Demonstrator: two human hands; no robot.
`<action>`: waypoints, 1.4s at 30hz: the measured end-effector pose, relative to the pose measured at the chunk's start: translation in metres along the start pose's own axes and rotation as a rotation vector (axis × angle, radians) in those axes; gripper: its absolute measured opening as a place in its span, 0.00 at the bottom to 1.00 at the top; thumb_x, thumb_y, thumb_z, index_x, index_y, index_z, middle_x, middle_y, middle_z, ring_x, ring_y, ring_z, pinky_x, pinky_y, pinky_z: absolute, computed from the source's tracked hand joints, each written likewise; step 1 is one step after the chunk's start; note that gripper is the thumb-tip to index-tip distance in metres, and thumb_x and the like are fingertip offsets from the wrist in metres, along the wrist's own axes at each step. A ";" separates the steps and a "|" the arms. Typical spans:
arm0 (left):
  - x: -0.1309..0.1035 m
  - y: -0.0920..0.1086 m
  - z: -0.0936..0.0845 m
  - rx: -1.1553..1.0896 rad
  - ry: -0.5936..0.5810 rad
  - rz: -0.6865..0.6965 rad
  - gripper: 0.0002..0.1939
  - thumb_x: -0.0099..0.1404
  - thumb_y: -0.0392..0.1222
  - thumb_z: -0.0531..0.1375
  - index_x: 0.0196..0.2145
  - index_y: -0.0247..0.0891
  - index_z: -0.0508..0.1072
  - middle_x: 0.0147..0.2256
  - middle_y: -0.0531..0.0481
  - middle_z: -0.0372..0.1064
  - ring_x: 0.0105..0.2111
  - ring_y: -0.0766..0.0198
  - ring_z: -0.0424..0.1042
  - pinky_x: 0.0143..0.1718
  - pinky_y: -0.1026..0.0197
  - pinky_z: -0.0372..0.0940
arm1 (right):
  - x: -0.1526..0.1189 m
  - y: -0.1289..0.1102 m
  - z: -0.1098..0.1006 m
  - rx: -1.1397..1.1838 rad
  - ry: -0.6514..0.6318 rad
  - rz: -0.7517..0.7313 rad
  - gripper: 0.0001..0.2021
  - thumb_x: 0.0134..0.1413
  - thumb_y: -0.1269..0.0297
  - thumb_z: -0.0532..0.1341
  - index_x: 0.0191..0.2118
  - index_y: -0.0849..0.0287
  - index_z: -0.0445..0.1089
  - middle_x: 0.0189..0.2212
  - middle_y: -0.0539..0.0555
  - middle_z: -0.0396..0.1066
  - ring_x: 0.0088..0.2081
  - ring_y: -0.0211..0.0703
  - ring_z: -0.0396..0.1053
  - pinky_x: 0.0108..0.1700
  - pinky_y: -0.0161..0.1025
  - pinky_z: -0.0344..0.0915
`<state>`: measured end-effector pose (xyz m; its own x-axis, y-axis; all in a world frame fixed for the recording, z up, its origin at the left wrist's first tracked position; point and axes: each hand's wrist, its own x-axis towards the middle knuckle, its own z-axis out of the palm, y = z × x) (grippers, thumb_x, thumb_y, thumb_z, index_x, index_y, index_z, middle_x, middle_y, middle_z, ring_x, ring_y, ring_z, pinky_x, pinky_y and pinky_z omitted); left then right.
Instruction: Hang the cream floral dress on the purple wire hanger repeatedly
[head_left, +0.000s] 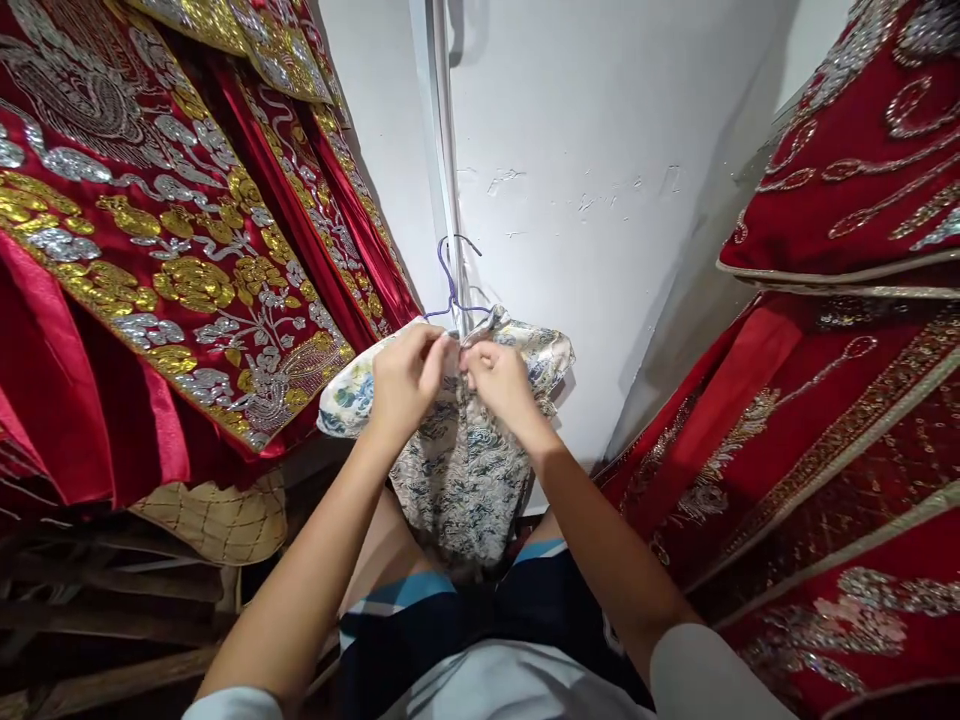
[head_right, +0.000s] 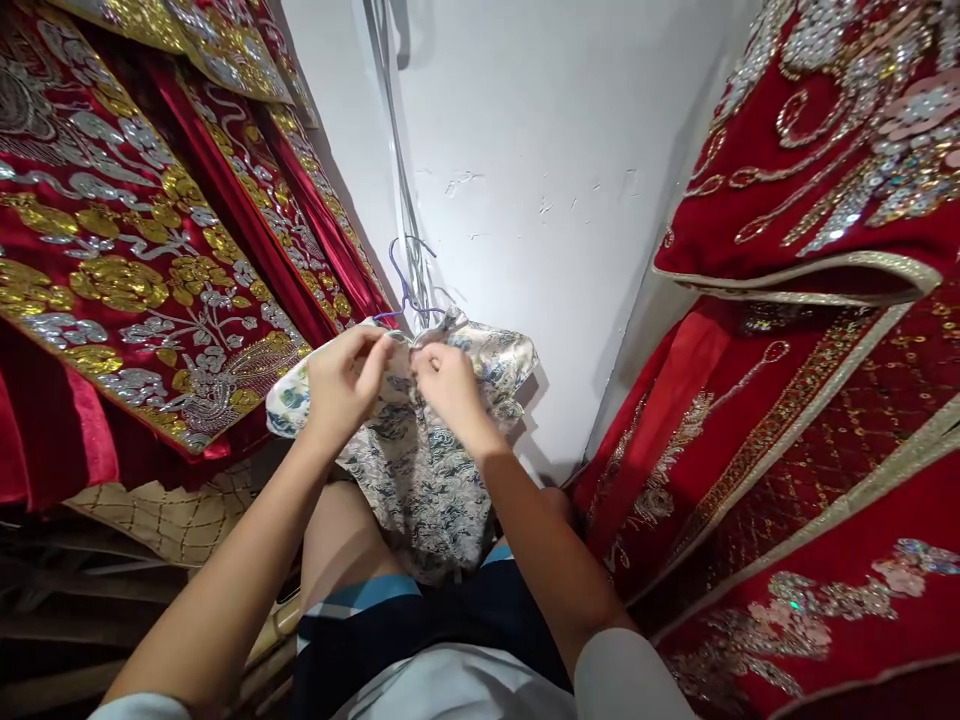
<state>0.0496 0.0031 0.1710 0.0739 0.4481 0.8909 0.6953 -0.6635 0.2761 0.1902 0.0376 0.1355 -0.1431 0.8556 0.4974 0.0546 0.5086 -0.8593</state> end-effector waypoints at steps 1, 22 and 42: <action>-0.002 -0.001 -0.004 -0.002 0.107 -0.042 0.11 0.71 0.43 0.56 0.36 0.34 0.74 0.31 0.51 0.72 0.32 0.66 0.70 0.38 0.64 0.64 | -0.004 0.008 0.003 -0.056 -0.017 0.018 0.12 0.57 0.64 0.57 0.24 0.58 0.68 0.17 0.46 0.63 0.19 0.34 0.57 0.22 0.32 0.52; -0.148 -0.003 0.039 -1.078 0.330 -0.973 0.09 0.63 0.47 0.64 0.33 0.38 0.71 0.36 0.47 0.72 0.41 0.61 0.73 0.50 0.57 0.69 | -0.102 0.084 -0.030 0.182 0.178 0.368 0.21 0.57 0.42 0.56 0.25 0.54 0.68 0.26 0.55 0.69 0.32 0.45 0.67 0.38 0.40 0.67; -0.153 -0.042 -0.030 -0.078 -0.933 -0.478 0.21 0.67 0.54 0.55 0.22 0.38 0.69 0.23 0.50 0.70 0.23 0.61 0.65 0.26 0.63 0.56 | -0.005 0.025 -0.071 -0.237 -0.359 -0.100 0.13 0.47 0.68 0.64 0.42 0.57 0.76 0.43 0.54 0.76 0.43 0.47 0.72 0.47 0.40 0.64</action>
<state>-0.0129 -0.0555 0.0342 0.3485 0.9353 0.0610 0.7521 -0.3179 0.5773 0.2622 0.0532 0.1199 -0.4915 0.7347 0.4676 0.2421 0.6310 -0.7370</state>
